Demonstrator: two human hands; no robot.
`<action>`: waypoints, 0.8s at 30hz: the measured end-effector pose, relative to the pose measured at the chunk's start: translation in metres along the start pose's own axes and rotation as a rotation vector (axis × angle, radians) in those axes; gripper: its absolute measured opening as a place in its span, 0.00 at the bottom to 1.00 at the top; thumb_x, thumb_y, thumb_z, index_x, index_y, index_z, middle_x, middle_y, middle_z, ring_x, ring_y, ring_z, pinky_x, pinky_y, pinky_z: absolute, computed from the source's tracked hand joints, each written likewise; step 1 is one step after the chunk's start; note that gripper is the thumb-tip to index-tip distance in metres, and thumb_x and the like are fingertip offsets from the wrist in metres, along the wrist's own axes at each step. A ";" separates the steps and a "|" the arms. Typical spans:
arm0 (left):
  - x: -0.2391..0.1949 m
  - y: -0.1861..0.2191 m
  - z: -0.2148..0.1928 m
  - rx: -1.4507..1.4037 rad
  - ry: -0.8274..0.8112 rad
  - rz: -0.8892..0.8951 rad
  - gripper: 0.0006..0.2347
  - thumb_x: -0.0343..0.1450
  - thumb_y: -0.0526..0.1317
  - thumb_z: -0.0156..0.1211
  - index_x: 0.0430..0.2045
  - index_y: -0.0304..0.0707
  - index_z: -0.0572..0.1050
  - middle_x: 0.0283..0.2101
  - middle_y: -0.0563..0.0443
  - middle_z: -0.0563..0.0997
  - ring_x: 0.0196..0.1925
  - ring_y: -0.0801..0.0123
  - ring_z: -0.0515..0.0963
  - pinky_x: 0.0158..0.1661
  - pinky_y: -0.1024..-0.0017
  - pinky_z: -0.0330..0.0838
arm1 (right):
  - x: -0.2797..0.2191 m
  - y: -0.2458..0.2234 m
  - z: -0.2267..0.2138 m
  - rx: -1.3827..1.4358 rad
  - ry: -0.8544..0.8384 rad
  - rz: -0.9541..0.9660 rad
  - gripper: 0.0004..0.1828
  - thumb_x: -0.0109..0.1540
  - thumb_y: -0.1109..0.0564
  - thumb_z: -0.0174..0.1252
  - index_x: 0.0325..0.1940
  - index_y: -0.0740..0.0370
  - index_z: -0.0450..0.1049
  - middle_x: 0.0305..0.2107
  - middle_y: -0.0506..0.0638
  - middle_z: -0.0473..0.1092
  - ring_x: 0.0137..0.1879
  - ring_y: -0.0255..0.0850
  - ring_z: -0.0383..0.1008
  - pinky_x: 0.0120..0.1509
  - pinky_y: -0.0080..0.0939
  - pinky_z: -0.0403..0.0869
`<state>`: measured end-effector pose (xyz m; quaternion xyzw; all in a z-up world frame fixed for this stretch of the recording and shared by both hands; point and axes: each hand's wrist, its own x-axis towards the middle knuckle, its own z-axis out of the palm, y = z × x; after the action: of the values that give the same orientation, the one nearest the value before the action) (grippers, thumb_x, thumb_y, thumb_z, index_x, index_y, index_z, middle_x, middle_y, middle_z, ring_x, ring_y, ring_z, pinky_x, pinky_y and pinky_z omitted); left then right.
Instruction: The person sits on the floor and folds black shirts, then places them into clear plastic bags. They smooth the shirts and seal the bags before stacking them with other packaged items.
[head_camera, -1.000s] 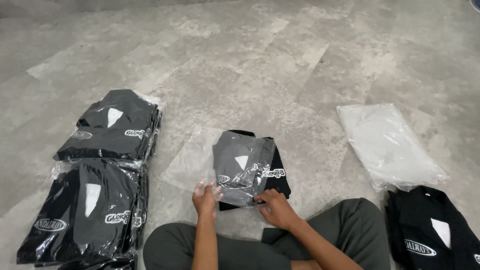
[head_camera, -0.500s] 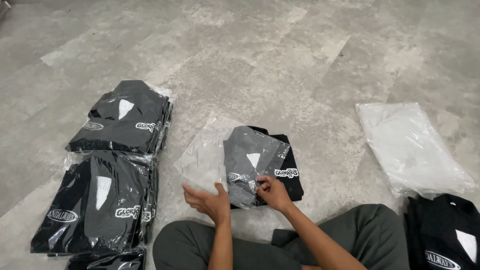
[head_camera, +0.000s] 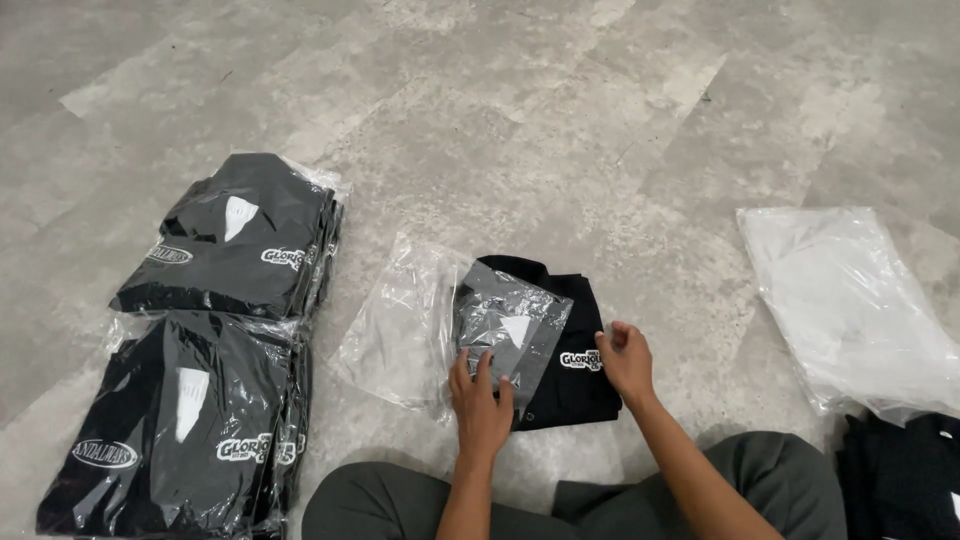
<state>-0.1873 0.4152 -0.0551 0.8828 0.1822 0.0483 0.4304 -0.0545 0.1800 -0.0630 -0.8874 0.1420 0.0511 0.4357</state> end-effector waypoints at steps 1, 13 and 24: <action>0.000 -0.001 0.000 0.003 -0.003 -0.002 0.20 0.77 0.45 0.51 0.66 0.46 0.67 0.76 0.41 0.53 0.78 0.43 0.48 0.63 0.34 0.58 | -0.008 -0.020 -0.006 0.001 -0.002 0.004 0.31 0.64 0.43 0.61 0.66 0.64 0.71 0.57 0.55 0.75 0.62 0.47 0.75 0.67 0.47 0.73; 0.006 -0.002 -0.005 -0.096 -0.013 -0.014 0.23 0.77 0.52 0.47 0.69 0.55 0.67 0.78 0.48 0.56 0.78 0.48 0.55 0.67 0.39 0.55 | -0.039 -0.089 -0.048 0.369 -0.352 0.483 0.28 0.56 0.58 0.70 0.59 0.70 0.76 0.47 0.63 0.79 0.49 0.54 0.81 0.53 0.49 0.80; 0.000 0.017 -0.025 0.242 -0.112 -0.417 0.20 0.77 0.52 0.38 0.65 0.62 0.68 0.70 0.54 0.64 0.72 0.56 0.60 0.66 0.43 0.52 | -0.055 0.001 -0.067 0.429 -0.071 0.705 0.36 0.64 0.43 0.63 0.70 0.65 0.65 0.53 0.63 0.75 0.45 0.57 0.78 0.42 0.52 0.81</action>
<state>-0.1881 0.4242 -0.0258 0.8724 0.3408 -0.1125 0.3318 -0.1097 0.1383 -0.0106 -0.6711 0.4296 0.1970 0.5712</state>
